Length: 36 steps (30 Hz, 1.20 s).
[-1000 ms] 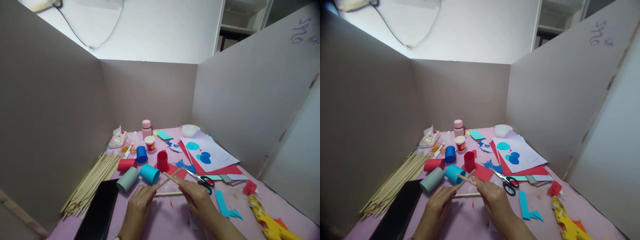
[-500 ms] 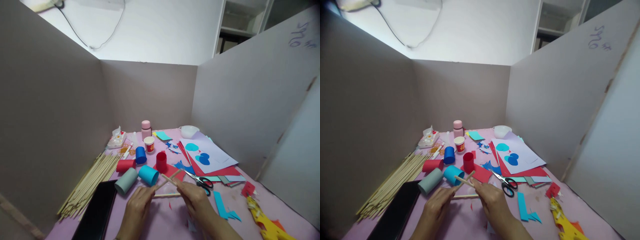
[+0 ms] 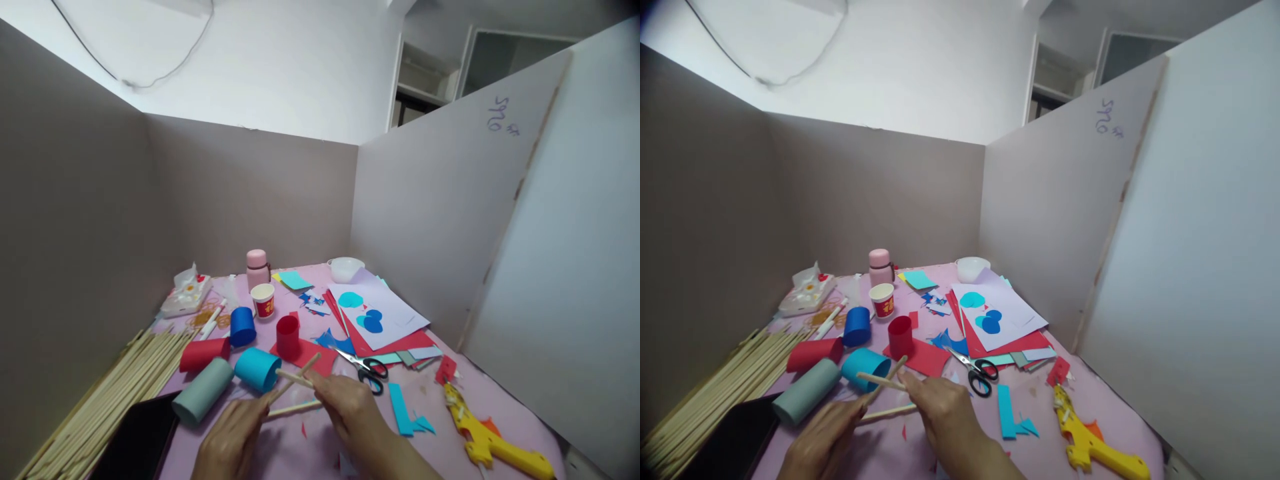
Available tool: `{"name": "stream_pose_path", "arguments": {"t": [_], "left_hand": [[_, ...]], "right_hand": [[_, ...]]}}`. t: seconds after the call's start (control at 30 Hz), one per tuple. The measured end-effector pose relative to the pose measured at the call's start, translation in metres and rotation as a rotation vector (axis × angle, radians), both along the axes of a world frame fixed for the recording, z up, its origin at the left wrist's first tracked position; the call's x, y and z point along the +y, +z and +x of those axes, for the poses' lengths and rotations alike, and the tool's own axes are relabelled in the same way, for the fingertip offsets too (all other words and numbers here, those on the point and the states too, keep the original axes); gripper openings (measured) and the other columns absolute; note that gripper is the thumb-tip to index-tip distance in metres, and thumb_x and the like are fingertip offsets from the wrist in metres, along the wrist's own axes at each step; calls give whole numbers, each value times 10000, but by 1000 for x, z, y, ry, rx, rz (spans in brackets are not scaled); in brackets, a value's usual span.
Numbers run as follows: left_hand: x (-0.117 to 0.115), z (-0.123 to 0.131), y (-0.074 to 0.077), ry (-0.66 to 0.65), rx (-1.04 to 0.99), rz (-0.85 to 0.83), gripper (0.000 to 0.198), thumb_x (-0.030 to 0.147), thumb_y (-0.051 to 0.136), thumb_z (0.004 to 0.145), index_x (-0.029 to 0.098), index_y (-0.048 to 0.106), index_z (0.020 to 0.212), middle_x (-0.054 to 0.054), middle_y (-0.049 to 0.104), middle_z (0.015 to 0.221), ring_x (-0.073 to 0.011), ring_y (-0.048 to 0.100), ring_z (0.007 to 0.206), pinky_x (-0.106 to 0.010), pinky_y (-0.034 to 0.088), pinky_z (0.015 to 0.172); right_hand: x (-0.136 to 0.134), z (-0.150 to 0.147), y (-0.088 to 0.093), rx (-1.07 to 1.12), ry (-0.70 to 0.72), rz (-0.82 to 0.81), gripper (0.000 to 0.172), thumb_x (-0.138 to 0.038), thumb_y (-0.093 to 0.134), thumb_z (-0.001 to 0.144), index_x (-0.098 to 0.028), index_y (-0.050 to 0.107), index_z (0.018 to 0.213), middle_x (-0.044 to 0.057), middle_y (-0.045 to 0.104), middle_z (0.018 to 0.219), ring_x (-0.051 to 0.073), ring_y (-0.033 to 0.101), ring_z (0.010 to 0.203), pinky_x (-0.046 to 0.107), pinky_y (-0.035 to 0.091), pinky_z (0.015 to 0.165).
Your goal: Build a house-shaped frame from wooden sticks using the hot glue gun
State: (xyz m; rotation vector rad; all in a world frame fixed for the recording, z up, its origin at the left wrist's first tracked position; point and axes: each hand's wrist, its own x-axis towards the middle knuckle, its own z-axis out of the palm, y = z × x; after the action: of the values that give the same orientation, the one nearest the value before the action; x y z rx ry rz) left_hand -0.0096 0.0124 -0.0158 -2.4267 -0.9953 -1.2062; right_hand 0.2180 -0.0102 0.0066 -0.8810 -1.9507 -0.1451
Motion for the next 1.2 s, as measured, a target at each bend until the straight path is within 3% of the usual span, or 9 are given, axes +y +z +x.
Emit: {"name": "stream_pose_path", "arguments": {"t": [0.37, 0.63, 0.8, 0.93, 1.03, 1.2], "left_hand": [[5, -4, -7, -34, -19, -54, 331, 363, 421, 926, 273, 571, 1207, -33, 725, 944, -159, 688, 814, -206, 546, 689], [-8, 3, 5, -14, -38, -54, 301, 347, 407, 933, 262, 604, 1145, -38, 722, 928, -159, 680, 814, -209, 539, 691], [-17, 7, 11, -14, -85, -162, 283, 252, 435, 920, 249, 603, 1148, -36, 709, 877, -163, 657, 770, -235, 536, 663], [-20, 8, 11, -20, -179, -124, 257, 175, 448, 908, 218, 603, 1109, -40, 693, 844, -161, 643, 759, -246, 526, 670], [-26, 8, 10, 1, -230, -87, 239, 164, 448, 909, 200, 577, 1107, -56, 683, 875, -169, 640, 805, -266, 519, 713], [-45, 12, 17, 26, -318, -61, 214, 158, 399, 922, 211, 547, 1068, -45, 654, 820, -167, 635, 779, -277, 504, 705]], "right_hand": [[0, 1, 1, -32, 4, -37, 367, -182, 345, 941, -209, 539, 1252, 73, 744, 825, 203, 693, 685, 261, 514, 579], [-4, 0, 2, -22, 15, -31, 365, -194, 333, 953, -201, 550, 1247, 85, 751, 849, 198, 701, 692, 268, 537, 603], [-6, 2, -3, 12, 44, -57, 387, -162, 366, 931, -238, 516, 1280, 85, 746, 907, 210, 706, 757, 282, 551, 626], [-12, 10, -1, 42, 63, -52, 394, -138, 401, 908, -228, 525, 1272, 86, 739, 905, 206, 704, 772, 273, 559, 642], [-21, 14, 1, 186, 56, -113, 389, -150, 448, 899, -238, 520, 1271, 79, 726, 943, 183, 695, 750, 254, 560, 648], [-38, 2, 8, 756, 61, -404, 244, -338, 541, 880, -254, 607, 1100, 29, 700, 775, 136, 600, 546, 232, 538, 523]]}}
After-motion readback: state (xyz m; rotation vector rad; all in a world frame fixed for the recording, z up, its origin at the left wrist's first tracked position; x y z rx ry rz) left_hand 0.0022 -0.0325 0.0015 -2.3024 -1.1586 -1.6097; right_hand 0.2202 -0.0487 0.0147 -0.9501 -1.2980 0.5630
